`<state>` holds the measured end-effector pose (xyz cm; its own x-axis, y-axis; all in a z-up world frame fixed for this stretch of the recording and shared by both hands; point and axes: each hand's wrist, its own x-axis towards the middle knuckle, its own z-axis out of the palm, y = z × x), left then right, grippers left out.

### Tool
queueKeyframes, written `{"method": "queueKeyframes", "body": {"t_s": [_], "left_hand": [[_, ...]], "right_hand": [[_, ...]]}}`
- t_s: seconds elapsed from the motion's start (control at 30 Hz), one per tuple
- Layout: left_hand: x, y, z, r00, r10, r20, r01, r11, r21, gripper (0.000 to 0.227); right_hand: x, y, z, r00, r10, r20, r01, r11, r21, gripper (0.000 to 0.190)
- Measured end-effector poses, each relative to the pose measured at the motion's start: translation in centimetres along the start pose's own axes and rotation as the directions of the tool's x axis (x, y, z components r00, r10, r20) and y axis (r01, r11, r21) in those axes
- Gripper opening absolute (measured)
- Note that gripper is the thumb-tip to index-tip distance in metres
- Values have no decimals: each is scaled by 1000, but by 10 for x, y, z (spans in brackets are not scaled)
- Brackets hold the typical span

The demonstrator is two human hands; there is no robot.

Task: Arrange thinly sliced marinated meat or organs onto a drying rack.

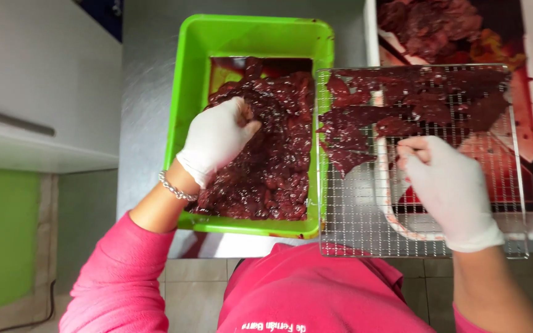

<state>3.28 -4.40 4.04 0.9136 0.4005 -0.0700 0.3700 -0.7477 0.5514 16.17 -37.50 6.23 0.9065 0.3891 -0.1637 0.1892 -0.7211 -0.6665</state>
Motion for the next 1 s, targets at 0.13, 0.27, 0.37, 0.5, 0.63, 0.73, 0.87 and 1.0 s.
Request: {"method": "queueKeyframes", "body": {"t_s": [0.13, 0.27, 0.37, 0.5, 0.63, 0.73, 0.87, 1.0], "left_hand": [[-11, -66, 20, 965, 63, 253, -142, 940, 309, 16], [-34, -82, 30, 864, 20, 502, -242, 893, 381, 20], [-45, -61, 26, 858, 145, 493, -294, 925, 240, 34], [-57, -33, 32, 790, 292, 538, -377, 925, 50, 48], [-65, -50, 71, 762, 304, 571, -472, 865, 170, 43], [-62, -64, 85, 785, 316, 534, -501, 830, 246, 28], [-53, -64, 69, 816, 237, 526, -324, 943, 78, 24], [-53, -71, 65, 859, 239, 453, -280, 960, 24, 20]], "right_hand": [[-5, 2, -2, 1000, -5, 10, 4, 997, 82, 28], [-9, -4, 2, 998, 47, 35, -50, 995, 83, 30], [-12, -7, 4, 995, 74, 63, -80, 991, 110, 30], [-17, -9, 7, 992, 82, 97, -92, 990, 107, 30], [-26, -16, 7, 994, 69, 89, -74, 996, 52, 29], [-29, -10, 8, 996, 45, 72, -46, 999, 13, 30], [-32, -4, 9, 997, -26, 68, 26, 1000, 7, 30], [-36, -9, 10, 996, -8, 89, 7, 1000, 5, 29]]}}
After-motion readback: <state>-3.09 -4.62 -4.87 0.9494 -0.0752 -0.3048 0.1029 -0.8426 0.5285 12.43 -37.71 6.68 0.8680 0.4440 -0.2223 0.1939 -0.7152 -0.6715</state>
